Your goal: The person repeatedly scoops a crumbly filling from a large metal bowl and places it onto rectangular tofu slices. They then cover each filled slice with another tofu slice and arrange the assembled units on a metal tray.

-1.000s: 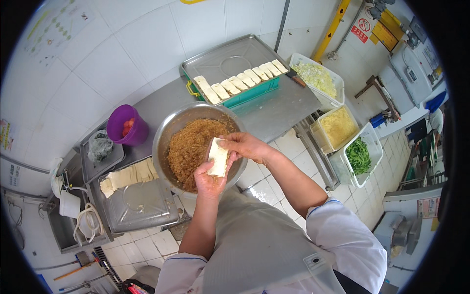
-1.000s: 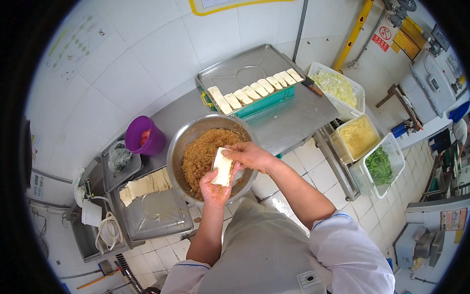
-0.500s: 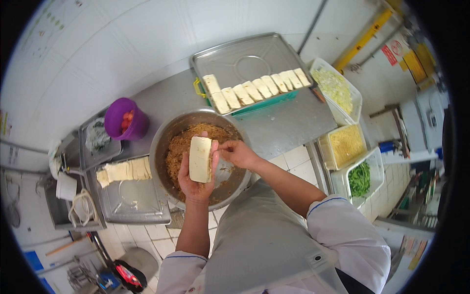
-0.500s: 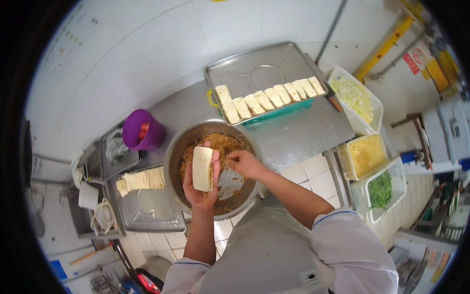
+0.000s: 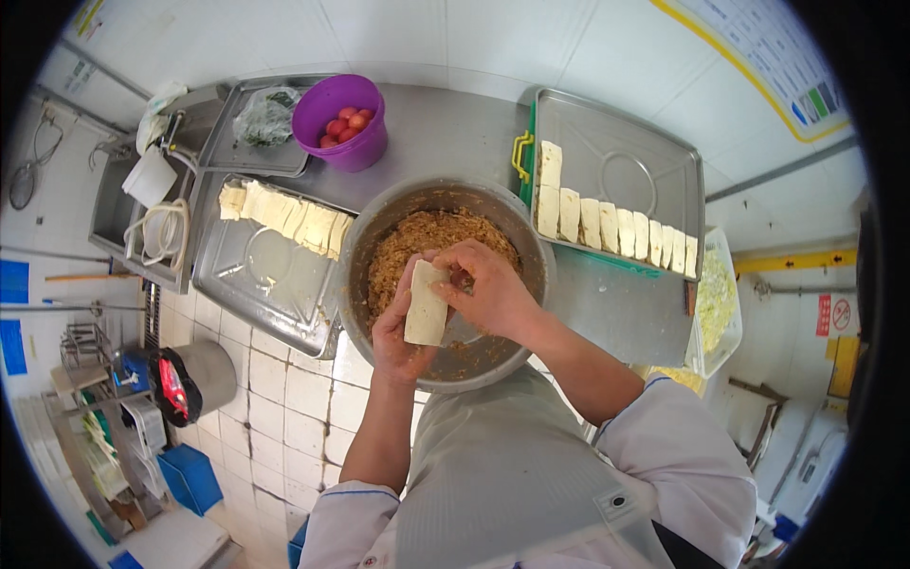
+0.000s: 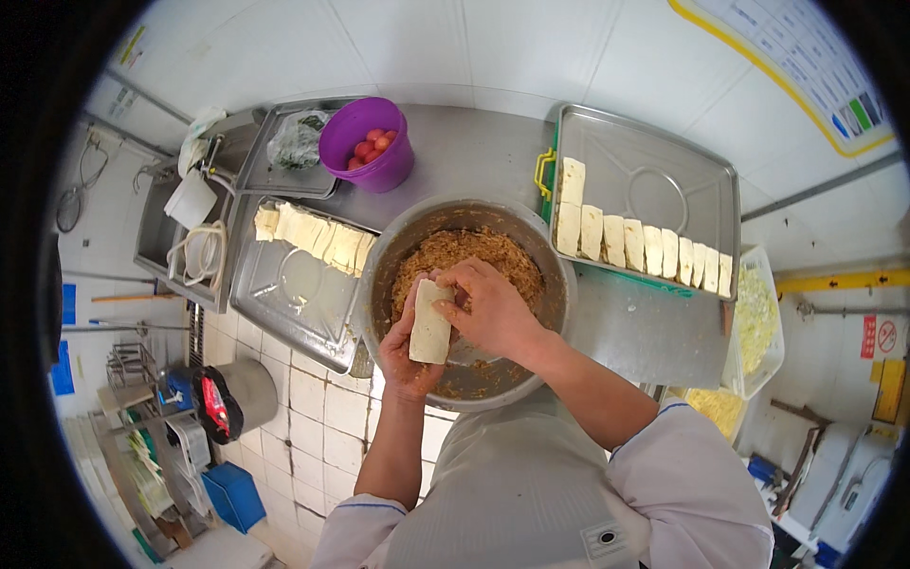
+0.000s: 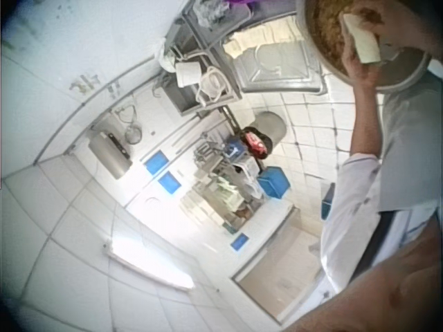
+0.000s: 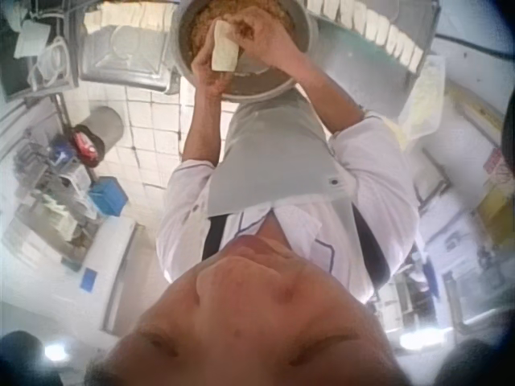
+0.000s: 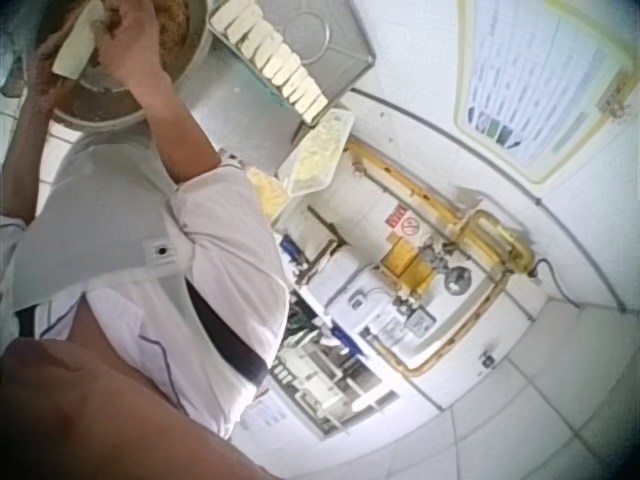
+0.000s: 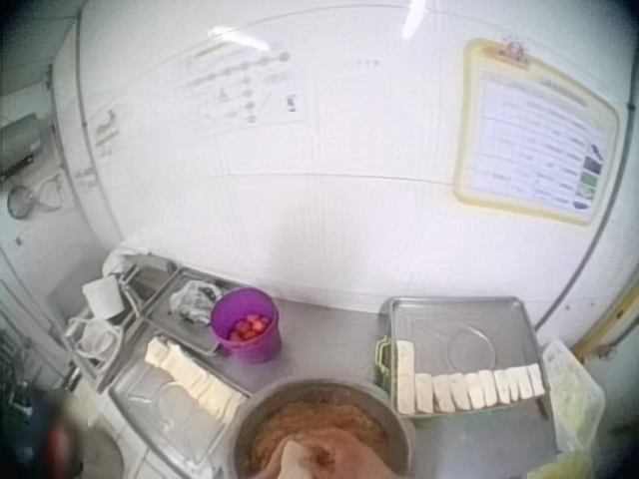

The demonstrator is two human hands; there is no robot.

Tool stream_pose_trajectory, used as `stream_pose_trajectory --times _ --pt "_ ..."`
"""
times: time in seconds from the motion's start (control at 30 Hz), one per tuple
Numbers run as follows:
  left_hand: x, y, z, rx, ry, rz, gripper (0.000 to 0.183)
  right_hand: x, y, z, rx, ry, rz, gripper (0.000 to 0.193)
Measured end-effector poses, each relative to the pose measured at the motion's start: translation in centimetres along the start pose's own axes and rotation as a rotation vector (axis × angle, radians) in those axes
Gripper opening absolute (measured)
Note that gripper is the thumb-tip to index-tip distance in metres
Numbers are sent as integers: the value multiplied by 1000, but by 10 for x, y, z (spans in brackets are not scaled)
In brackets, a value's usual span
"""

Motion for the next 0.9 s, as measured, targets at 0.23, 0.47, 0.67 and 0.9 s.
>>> stream_pose_trajectory --times 0.23,0.47,0.67,0.9 --pt "25 10 -2 -56 24 -136 60 -19 62 18 -145 57 236 28" --pt "59 38 -40 -233 81 -236 49 -125 185 19 -266 -470 -464 22" --pt "76 58 -72 -326 59 -299 45 -176 177 8 -128 -454 -605 26" --pt "79 63 -85 -344 30 -316 48 -195 173 4 24 -469 -653 19"
Point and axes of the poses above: each hand's wrist, its own z-axis towards the middle knuckle, its own x-axis out of the back of the hand, y = z × x, the point moved 10 cm from there along z, towards the middle knuckle, and after that the axes turned 11 degrees about x, right-handed, at the moved point
